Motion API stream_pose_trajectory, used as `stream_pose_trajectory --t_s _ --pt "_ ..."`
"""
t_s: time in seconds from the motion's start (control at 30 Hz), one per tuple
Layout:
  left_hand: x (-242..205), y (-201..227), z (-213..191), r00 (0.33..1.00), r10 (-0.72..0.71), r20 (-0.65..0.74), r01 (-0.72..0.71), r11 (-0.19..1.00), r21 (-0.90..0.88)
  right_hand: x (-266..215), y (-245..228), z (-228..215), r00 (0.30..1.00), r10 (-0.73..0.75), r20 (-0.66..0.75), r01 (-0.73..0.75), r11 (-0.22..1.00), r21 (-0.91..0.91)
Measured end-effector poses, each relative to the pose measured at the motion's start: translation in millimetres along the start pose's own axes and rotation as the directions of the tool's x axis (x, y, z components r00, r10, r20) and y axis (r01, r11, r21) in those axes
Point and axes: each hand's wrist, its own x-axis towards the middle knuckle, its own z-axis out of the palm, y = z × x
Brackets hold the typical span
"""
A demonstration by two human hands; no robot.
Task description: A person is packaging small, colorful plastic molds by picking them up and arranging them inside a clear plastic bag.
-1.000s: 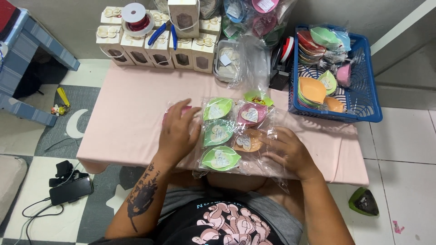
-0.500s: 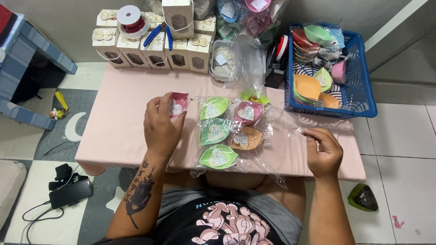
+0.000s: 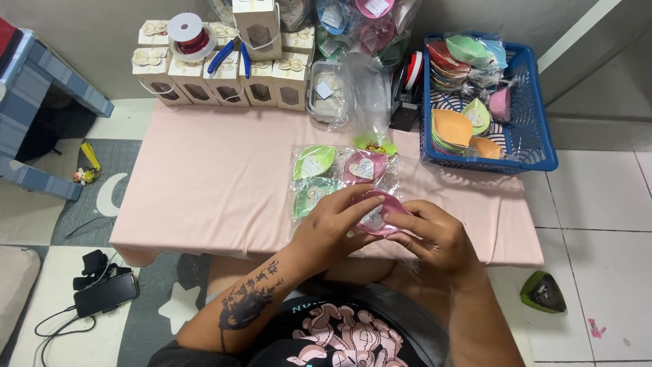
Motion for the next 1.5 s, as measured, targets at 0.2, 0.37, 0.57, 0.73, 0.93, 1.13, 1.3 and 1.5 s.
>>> stream_pose_trajectory --t_s 0.2,0.37,0.57,0.73,0.93,1.13,1.3,1.5 --pt "6 -2 -27 0.981 -0.022 0.190 0.033 0.998 -0.054 -34 32 -19 0.982 0.160 -0.100 -0.158 0.987 0.031" --pt "-16 -35 -27 0.897 -0.296 0.328 0.191 0.929 0.318 -74 57 -54 0.912 0.234 -0.336 -0.345 0.880 -0.326" --pt "-13 -29 -30 0.831 -0.417 0.367 0.324 0.900 0.290 -93 84 -39 0.894 0.428 -0.134 -0.449 0.855 -0.258" --pt "-15 -31 -30 0.842 -0.410 0.352 0.321 0.903 0.285 -66 68 -15 0.900 0.435 0.020 -0.431 0.897 -0.102" --pt "-16 -32 -32 0.840 -0.401 0.366 0.318 0.910 0.268 -55 87 11 0.940 0.316 0.130 -0.323 0.946 0.036" --pt "-18 -34 -32 0.853 -0.383 0.354 0.308 0.918 0.251 -36 95 25 0.957 0.195 0.213 -0.210 0.976 0.049" --pt "-17 -33 -32 0.846 -0.386 0.367 0.313 0.918 0.243 -39 108 41 0.946 0.170 0.275 -0.200 0.976 0.082" --pt "-13 -30 -34 0.845 -0.390 0.366 0.313 0.915 0.252 -25 102 49 0.972 -0.090 0.215 0.126 0.979 -0.160"
